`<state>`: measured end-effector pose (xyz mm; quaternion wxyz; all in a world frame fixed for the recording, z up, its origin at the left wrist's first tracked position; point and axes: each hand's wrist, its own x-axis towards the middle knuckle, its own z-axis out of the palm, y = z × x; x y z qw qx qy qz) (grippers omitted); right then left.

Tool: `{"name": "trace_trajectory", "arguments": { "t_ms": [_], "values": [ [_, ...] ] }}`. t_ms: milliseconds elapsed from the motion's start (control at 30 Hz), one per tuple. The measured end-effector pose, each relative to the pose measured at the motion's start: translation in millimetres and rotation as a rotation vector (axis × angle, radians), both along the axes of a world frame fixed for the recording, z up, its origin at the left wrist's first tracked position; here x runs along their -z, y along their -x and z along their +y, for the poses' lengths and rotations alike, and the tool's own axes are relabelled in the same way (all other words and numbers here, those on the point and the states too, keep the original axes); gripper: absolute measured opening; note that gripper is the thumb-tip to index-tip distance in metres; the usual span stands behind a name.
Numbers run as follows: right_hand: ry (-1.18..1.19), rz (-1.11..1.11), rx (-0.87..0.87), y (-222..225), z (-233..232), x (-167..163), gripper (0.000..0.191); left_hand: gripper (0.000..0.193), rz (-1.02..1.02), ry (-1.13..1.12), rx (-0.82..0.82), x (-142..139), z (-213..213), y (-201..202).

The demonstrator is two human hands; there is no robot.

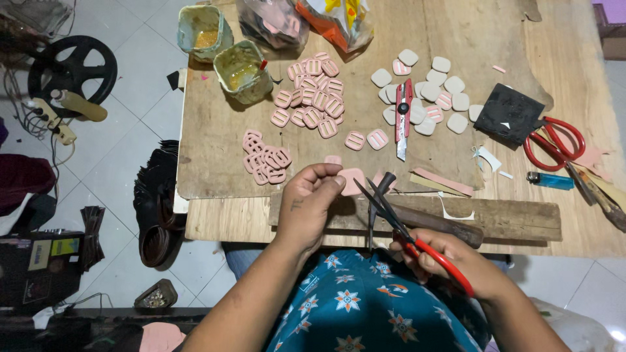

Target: The person sits at a workbench trimming small pink foam pieces with red-handled scissors, cutting excess material from the edges of each piece one at a time. They occasionally use a small hammer on a piece and set finished pieces onto a growing pile of trimmed components on the table.

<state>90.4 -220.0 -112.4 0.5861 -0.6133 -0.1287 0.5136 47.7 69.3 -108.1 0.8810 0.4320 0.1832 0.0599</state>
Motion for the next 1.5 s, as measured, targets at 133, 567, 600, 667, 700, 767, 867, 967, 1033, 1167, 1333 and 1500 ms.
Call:
{"name": "trace_trajectory", "arguments": {
  "t_ms": [133,567,600,667,700,767,867,967,1033,1167,1333,1500],
  "values": [
    [-0.003,-0.009,-0.029,-2.6,0.6,-1.4,0.064,0.019,0.022,0.072,0.046,0.5,1.6,2.5],
    [0.063,0.005,0.008,3.4,3.7,-2.0,0.052,0.024,0.025,-0.285,0.139,-15.8,3.8,7.6],
    [0.082,0.013,0.027,4.4,4.0,-1.1,0.048,0.024,0.023,-0.28,0.134,-16.7,4.0,7.5],
    [0.114,0.014,0.043,5.6,5.2,0.9,0.042,0.024,0.022,-0.279,0.128,-17.9,4.2,7.6],
    [0.129,0.015,0.05,5.9,5.8,1.7,0.039,0.024,0.023,-0.283,0.127,-18.2,4.5,7.7],
    [0.173,0.018,0.063,6.5,6.4,2.8,0.036,0.024,0.043,-0.27,0.126,-18.4,5.3,8.4],
    [0.255,-0.007,0.085,7.5,6.2,2.7,0.031,0.024,0.082,-0.248,0.124,-17.6,4.8,7.8],
    [0.324,-0.039,0.104,9.7,6.2,1.1,0.027,0.024,0.092,-0.286,0.117,-15.9,4.9,7.7],
    [0.359,-0.081,0.108,11.8,7.6,0.3,0.025,0.024,0.086,-0.302,0.113,-14.4,5.9,7.7],
    [0.373,-0.199,0.089,15.5,10.4,-0.6,0.025,0.024,0.084,-0.331,0.107,-9.7,6.2,8.9],
    [0.376,-0.159,0.037,13.2,10.4,-1.8,0.032,0.022,0.059,-0.294,0.037,-0.9,0.7,8.1],
    [0.194,-0.173,-0.012,10.5,11.7,-4.1,0.04,0.017,0.04,-0.197,0.014,4.3,-0.6,6.0]
  ]
}}
